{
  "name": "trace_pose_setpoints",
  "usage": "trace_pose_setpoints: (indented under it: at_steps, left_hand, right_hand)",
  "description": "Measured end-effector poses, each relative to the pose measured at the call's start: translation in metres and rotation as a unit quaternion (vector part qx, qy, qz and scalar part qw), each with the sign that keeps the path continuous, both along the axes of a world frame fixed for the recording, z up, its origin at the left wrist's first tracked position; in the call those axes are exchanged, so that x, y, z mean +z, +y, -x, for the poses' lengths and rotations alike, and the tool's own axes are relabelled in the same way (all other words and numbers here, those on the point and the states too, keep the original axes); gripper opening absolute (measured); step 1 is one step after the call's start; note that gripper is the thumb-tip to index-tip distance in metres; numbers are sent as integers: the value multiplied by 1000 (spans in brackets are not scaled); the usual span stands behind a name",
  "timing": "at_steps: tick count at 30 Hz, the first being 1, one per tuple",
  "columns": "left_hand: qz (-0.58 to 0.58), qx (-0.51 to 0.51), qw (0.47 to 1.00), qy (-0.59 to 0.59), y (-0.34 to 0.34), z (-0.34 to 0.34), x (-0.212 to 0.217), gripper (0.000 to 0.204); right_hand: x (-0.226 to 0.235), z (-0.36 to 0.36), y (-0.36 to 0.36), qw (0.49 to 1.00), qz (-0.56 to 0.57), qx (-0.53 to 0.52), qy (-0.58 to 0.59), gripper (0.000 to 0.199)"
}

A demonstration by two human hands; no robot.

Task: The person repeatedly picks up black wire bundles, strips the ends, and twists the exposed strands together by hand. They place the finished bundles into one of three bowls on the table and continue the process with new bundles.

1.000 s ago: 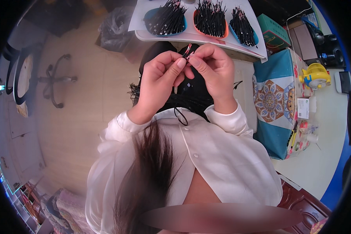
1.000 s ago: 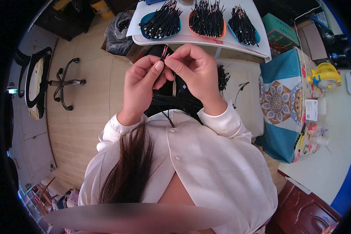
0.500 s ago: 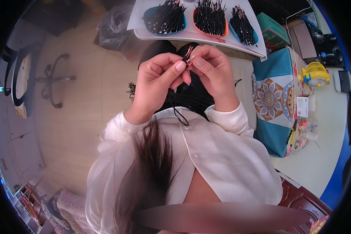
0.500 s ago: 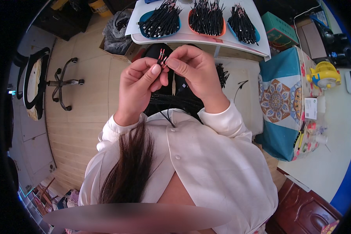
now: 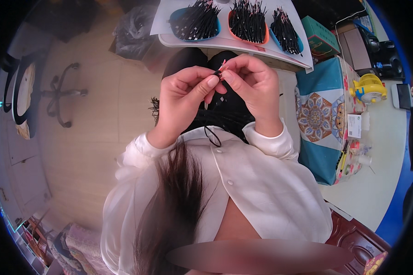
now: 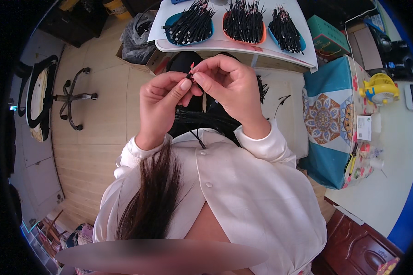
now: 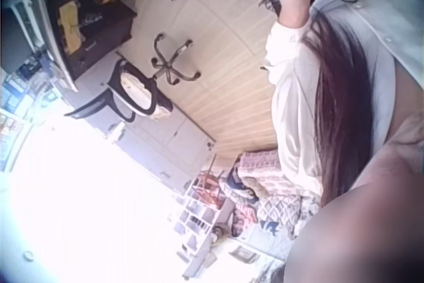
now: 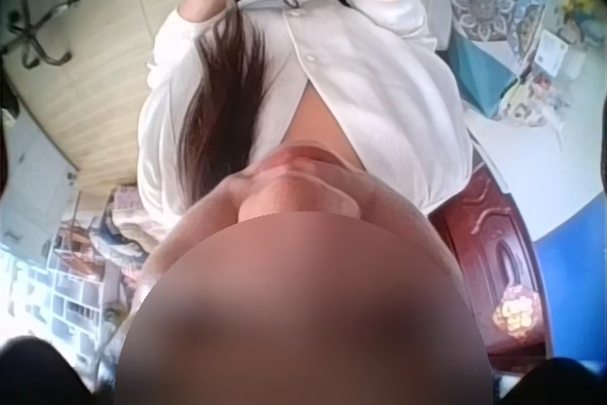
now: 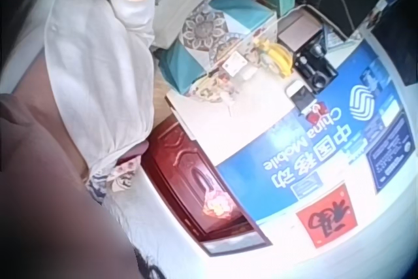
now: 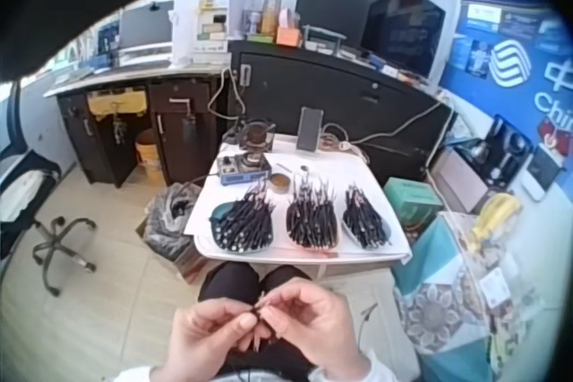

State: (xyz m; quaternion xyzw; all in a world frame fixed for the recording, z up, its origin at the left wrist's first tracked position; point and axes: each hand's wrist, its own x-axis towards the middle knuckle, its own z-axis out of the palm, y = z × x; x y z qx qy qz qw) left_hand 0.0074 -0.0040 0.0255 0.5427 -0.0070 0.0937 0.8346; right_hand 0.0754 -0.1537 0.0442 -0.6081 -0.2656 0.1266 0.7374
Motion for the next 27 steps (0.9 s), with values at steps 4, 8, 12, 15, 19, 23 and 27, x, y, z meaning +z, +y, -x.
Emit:
trace_pose_setpoints:
  at_steps: [4,8,12,15,19,23,27]
  left_hand:
    - [25,-12,1000,9,1,2,-2,11]
    - [128,-41,991,7,2,0,-6,11]
    - [184,-87,979,-2,4,-1,-10,16]
    - [224,-102,969,10,6,-1,-12,16]
    - [248,-116,962,13,6,-1,-14,16]
    - [255,-113,960,6,4,-2,-14,15]
    - [97,-72,993,11,8,-1,-11,15]
  right_hand:
    - [-5,0,-1,999,-15,13,42,10]
    - [-15,-2,1,968,-129,84,197,10]
    - [-23,-4,5,920,-226,176,268,8]
    - [-25,-4,5,912,-227,180,289,8]
    - [-26,-1,3,919,-220,161,284,9]
    - [-23,3,4,922,-215,140,290,10]
    - [-13,1,2,957,-162,96,219,10]
